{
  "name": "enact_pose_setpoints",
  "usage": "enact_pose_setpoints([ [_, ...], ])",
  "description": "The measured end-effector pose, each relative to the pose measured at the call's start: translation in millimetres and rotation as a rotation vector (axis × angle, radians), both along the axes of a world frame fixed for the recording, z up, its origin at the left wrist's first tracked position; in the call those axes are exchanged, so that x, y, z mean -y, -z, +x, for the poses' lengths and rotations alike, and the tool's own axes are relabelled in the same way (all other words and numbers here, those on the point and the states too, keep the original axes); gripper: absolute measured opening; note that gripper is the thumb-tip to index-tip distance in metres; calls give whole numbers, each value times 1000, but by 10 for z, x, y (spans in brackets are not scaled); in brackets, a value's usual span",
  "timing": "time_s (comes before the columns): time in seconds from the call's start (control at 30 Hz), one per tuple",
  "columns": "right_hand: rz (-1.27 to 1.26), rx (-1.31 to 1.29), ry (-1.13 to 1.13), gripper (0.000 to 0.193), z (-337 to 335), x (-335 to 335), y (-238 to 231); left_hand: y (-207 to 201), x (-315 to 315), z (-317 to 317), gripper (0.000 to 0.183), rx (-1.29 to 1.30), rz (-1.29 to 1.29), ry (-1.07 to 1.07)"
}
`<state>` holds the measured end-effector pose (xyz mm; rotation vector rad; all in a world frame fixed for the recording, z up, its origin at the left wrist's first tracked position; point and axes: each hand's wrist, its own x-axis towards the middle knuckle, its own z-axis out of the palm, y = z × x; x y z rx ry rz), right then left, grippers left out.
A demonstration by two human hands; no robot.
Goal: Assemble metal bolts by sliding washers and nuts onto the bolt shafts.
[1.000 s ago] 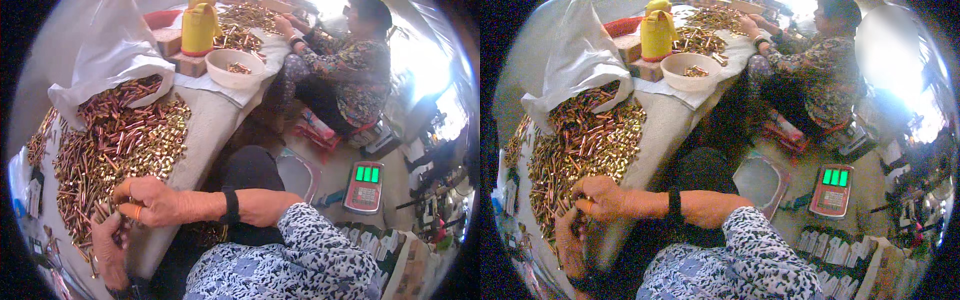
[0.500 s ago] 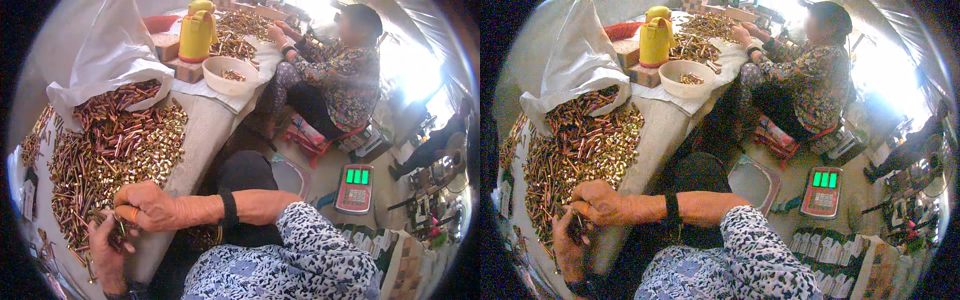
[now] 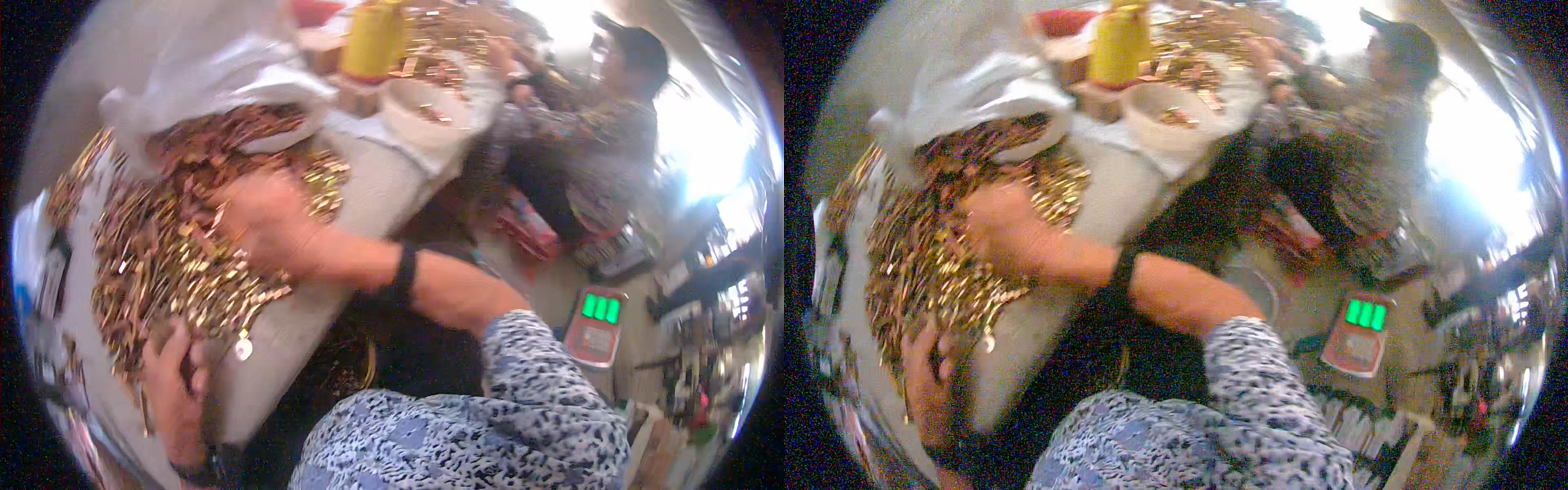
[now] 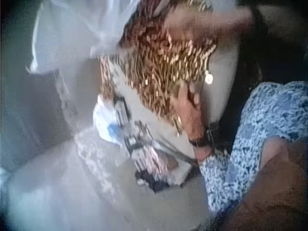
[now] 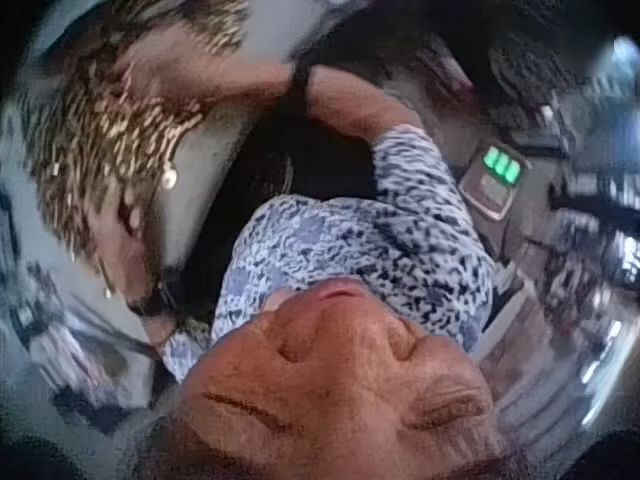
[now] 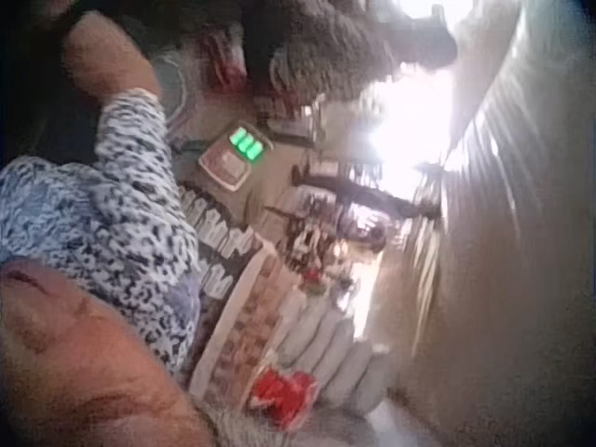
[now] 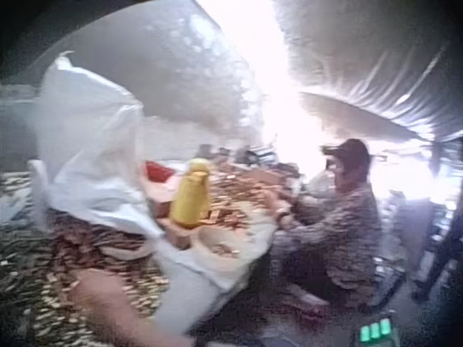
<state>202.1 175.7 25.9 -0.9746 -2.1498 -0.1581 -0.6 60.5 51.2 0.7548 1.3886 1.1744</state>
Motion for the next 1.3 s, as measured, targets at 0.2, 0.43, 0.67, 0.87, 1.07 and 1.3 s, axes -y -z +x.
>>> enact_pose_setpoints([
  [0.2, 134, 221, 136, 10, 272, -259, 193, 19, -120, -120, 17, -18, 10, 212],
  [0.43, 264, -12, 7, 21, 110, 26, 102, 68, -104, -170, 17, -2, -8, 247],
  [0.67, 136, 17, -136, 22, 64, 299, 22, 116, -127, -168, 17, -65, -10, 331],
  [0.87, 59, 16, -251, 24, 50, 380, 11, 124, -125, -168, 18, -92, 2, 349],
  [1.07, 8, -74, -302, 24, 34, 405, 82, 154, -111, -173, 18, -140, 26, 350],
  [1.3, -33, -67, -313, 21, 26, 432, 62, 160, -114, -177, 19, -148, 37, 371],
])
